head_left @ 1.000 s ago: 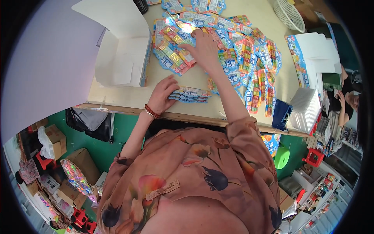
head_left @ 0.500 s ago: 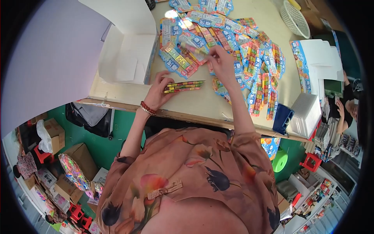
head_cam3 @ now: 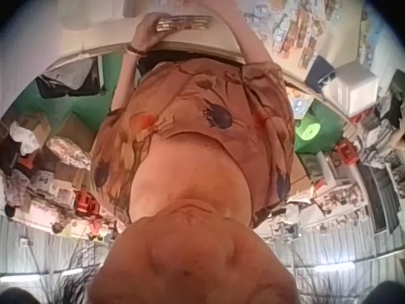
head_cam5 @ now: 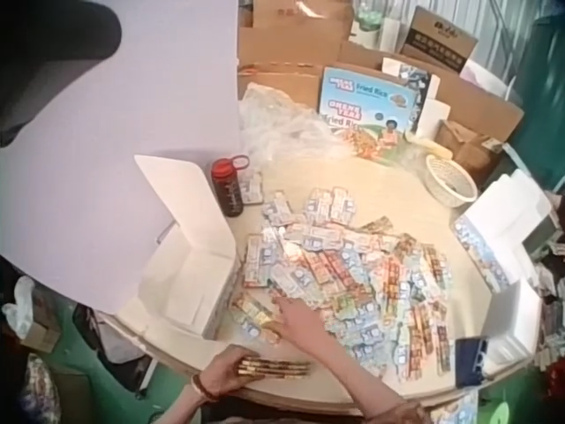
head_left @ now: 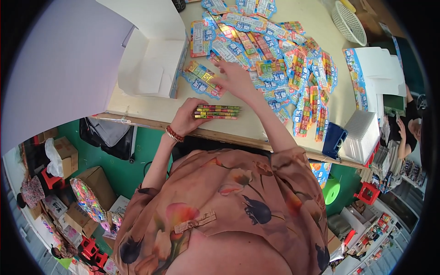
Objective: Gathering small snack pouches from a table, stacking them, and placing them into cardboard display boxes.
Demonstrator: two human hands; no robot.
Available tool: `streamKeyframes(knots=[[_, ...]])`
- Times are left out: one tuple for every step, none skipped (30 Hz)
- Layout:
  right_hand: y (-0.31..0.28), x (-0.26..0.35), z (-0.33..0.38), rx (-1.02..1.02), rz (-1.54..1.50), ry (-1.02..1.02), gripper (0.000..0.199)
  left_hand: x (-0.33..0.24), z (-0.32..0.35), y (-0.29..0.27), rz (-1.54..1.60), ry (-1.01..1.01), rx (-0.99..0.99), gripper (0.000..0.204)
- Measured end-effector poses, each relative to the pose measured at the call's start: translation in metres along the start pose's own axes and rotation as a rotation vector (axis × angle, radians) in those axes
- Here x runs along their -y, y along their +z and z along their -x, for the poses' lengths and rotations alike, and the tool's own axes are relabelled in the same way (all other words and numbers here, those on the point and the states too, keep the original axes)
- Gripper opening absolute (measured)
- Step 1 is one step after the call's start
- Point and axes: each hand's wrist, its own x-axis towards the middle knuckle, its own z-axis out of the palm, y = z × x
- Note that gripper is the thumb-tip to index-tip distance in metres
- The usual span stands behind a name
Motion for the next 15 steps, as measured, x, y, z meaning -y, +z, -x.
streamKeyframes(knots=[[0.012,0.000,-0.003,-0.097,0.288,-0.135,0.036,-0.001,0.003,0.000,-0.038,0.005,-0.019,0.044],[0.019,0.004,-0.007,-0.192,0.575,-0.272,0.038,-0.004,0.007,-0.001,-0.042,0.004,-0.021,0.044],[0.020,0.006,-0.011,-0.194,0.572,-0.274,0.038,-0.009,0.012,-0.002,-0.015,-0.067,-0.073,0.044],[0.020,0.008,-0.015,0.010,0.574,-0.133,0.035,-0.012,0.017,-0.003,0.013,-0.137,-0.122,0.044],[0.020,0.012,-0.019,0.214,0.569,0.004,0.032,-0.011,0.024,-0.005,0.027,-0.199,-0.148,0.047],[0.015,0.014,-0.020,0.213,0.569,0.003,0.032,-0.011,0.029,-0.008,0.025,-0.199,-0.148,0.047],[0.008,0.015,-0.018,0.274,0.450,0.133,0.027,-0.011,0.034,-0.010,0.211,-0.280,-0.157,0.049],[0.002,0.015,-0.015,0.334,0.331,0.259,0.023,-0.011,0.038,-0.012,0.398,-0.359,-0.166,0.052],[0.002,0.008,-0.008,0.335,0.331,0.257,0.023,-0.009,0.042,-0.013,0.487,-0.368,-0.145,0.053],[0.006,-0.004,0.003,0.208,0.350,0.165,0.020,-0.008,0.043,-0.010,0.487,-0.368,-0.146,0.053],[0.012,-0.008,0.014,0.085,0.364,0.072,0.018,-0.011,0.044,-0.005,0.742,-0.452,-0.190,0.052],[0.013,-0.003,0.025,-0.042,0.481,-0.029,0.024,-0.013,0.043,-0.001,1.001,-0.530,-0.230,0.052],[0.015,-0.001,0.029,-0.040,0.482,-0.029,0.024,-0.012,0.043,0.002,1.003,-0.531,-0.231,0.052],[0.016,0.000,0.033,-0.101,0.476,-0.027,0.028,-0.011,0.042,0.006,1.044,-0.541,-0.219,0.052],[0.017,0.001,0.035,-0.162,0.470,-0.027,0.032,-0.010,0.041,0.009,1.084,-0.552,-0.208,0.052]])
